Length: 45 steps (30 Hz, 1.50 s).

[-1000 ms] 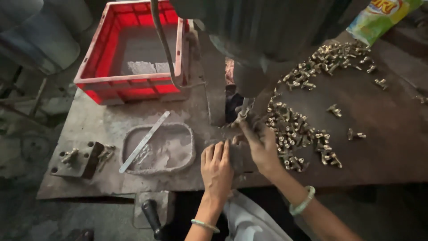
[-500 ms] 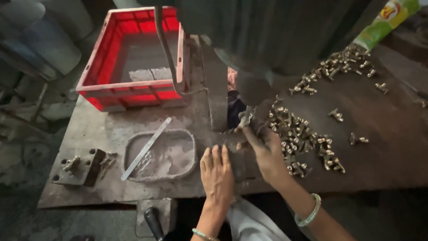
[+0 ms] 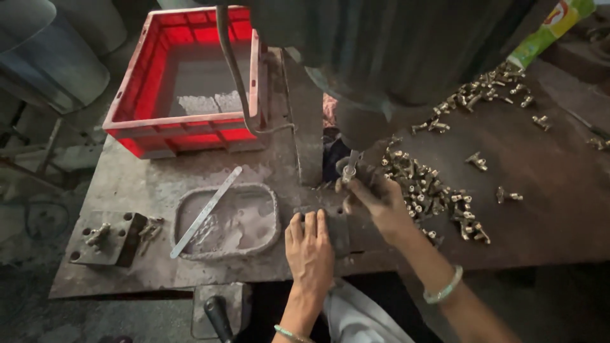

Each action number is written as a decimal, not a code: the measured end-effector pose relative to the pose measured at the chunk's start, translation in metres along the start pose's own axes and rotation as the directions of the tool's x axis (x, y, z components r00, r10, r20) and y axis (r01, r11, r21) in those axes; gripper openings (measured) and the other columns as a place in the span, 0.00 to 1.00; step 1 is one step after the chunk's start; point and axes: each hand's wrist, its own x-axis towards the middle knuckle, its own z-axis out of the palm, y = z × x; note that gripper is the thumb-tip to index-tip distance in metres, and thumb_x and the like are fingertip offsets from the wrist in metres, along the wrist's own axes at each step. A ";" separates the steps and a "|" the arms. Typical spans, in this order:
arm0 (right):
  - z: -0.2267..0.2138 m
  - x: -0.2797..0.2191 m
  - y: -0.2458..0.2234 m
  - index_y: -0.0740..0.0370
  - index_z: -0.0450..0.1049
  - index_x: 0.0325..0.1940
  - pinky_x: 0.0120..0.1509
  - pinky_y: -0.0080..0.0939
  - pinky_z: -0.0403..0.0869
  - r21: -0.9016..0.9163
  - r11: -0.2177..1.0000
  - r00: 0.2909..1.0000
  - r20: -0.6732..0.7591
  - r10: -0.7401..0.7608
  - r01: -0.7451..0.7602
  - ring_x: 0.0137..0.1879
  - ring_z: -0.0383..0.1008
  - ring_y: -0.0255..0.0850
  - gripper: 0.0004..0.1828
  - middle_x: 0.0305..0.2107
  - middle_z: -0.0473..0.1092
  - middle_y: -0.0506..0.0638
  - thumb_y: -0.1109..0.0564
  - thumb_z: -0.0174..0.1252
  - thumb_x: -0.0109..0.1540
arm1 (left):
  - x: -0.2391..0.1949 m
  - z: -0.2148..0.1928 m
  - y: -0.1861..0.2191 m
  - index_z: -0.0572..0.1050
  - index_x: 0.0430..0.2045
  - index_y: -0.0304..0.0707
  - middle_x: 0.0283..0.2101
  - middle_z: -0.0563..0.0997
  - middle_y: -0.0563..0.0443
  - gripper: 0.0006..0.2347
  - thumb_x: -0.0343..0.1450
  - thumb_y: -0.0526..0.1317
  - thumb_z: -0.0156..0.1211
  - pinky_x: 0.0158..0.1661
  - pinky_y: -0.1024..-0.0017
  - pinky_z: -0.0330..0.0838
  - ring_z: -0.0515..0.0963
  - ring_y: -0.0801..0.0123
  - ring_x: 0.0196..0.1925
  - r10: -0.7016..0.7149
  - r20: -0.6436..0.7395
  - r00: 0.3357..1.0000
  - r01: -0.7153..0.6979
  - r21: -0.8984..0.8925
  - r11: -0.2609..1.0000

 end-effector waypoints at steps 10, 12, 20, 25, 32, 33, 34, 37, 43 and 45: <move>-0.006 0.002 0.038 0.69 0.78 0.58 0.61 0.36 0.74 -0.352 0.869 0.878 -0.202 -0.434 0.348 0.53 0.77 0.39 0.12 0.49 0.78 0.53 0.66 0.54 0.72 | 0.006 -0.011 -0.001 0.78 0.49 0.36 0.50 0.77 0.44 0.19 0.61 0.33 0.59 0.55 0.55 0.67 0.71 0.47 0.58 -0.068 -0.013 0.998 0.066 -0.138 0.988; 0.028 -0.002 -0.001 0.65 0.75 0.55 0.55 0.37 0.77 0.191 0.914 0.836 -0.501 -0.223 0.358 0.49 0.78 0.39 0.14 0.46 0.77 0.50 0.68 0.58 0.65 | 0.010 -0.018 -0.002 0.78 0.49 0.35 0.50 0.77 0.44 0.20 0.61 0.32 0.59 0.55 0.56 0.68 0.71 0.47 0.58 -0.059 0.016 0.998 0.061 -0.174 0.983; -0.067 -0.010 0.049 0.65 0.75 0.55 0.56 0.42 0.77 0.245 0.937 0.813 -0.578 -0.064 0.248 0.51 0.78 0.42 0.16 0.48 0.76 0.52 0.69 0.60 0.63 | 0.039 -0.055 -0.006 0.76 0.47 0.30 0.48 0.78 0.41 0.20 0.60 0.33 0.63 0.53 0.55 0.67 0.72 0.45 0.54 -0.112 0.028 0.993 0.114 -0.384 0.916; -0.085 -0.045 0.106 0.62 0.73 0.55 0.53 0.43 0.76 0.245 0.969 0.795 -0.595 0.120 0.037 0.51 0.77 0.42 0.18 0.48 0.75 0.50 0.69 0.60 0.62 | 0.052 -0.061 -0.003 0.76 0.46 0.32 0.48 0.79 0.42 0.17 0.62 0.33 0.64 0.55 0.56 0.68 0.73 0.48 0.54 -0.158 -0.011 0.987 0.135 -0.460 0.877; -0.050 -0.054 0.110 0.65 0.77 0.52 0.57 0.38 0.77 0.143 0.982 0.836 -0.549 -0.029 0.127 0.50 0.78 0.37 0.13 0.46 0.77 0.50 0.67 0.58 0.63 | 0.041 -0.033 0.031 0.79 0.43 0.34 0.48 0.80 0.43 0.16 0.61 0.35 0.63 0.56 0.55 0.65 0.74 0.48 0.56 0.124 -0.003 0.992 -0.117 -0.360 0.926; -0.050 -0.055 0.109 0.66 0.78 0.51 0.53 0.36 0.77 0.113 0.990 0.815 -0.580 -0.002 0.082 0.48 0.78 0.37 0.12 0.45 0.77 0.51 0.66 0.58 0.63 | 0.042 -0.029 0.037 0.80 0.43 0.33 0.48 0.80 0.43 0.19 0.57 0.35 0.62 0.57 0.54 0.64 0.73 0.48 0.56 0.190 0.003 0.982 -0.180 -0.309 0.934; -0.067 -0.061 0.126 0.66 0.78 0.51 0.53 0.36 0.77 0.112 0.991 0.813 -0.582 0.001 0.079 0.48 0.78 0.37 0.12 0.45 0.77 0.51 0.66 0.58 0.63 | 0.039 -0.016 0.040 0.80 0.43 0.33 0.48 0.80 0.43 0.19 0.57 0.35 0.62 0.57 0.54 0.64 0.73 0.48 0.56 0.190 0.007 0.982 -0.179 -0.312 0.933; -0.098 -0.074 0.141 0.83 0.74 0.48 0.38 0.57 0.56 -0.192 0.935 0.716 -0.693 0.086 -0.298 0.32 0.56 0.54 0.14 0.29 0.59 0.78 0.63 0.64 0.72 | 0.038 0.002 0.050 0.80 0.41 0.32 0.45 0.81 0.42 0.15 0.60 0.34 0.61 0.61 0.51 0.64 0.74 0.50 0.56 0.310 0.214 0.926 -0.268 -0.204 0.942; -0.029 -0.069 0.031 0.65 0.79 0.48 0.56 0.33 0.73 -0.350 0.936 0.999 -0.024 -0.035 0.024 0.52 0.76 0.33 0.13 0.46 0.77 0.43 0.56 0.60 0.62 | 0.043 -0.058 0.045 0.80 0.42 0.34 0.40 0.82 0.41 0.11 0.67 0.31 0.64 0.46 0.58 0.75 0.81 0.50 0.44 -0.273 0.331 0.903 0.422 -0.800 0.427; 0.004 -0.054 0.016 0.58 0.77 0.49 0.51 0.32 0.76 0.042 0.914 0.909 -0.099 0.405 -0.403 0.46 0.77 0.30 0.12 0.38 0.77 0.41 0.57 0.61 0.61 | 0.038 -0.067 0.042 0.79 0.43 0.35 0.39 0.83 0.44 0.12 0.66 0.30 0.63 0.44 0.60 0.77 0.83 0.54 0.40 -0.358 0.465 0.810 0.545 -0.822 0.164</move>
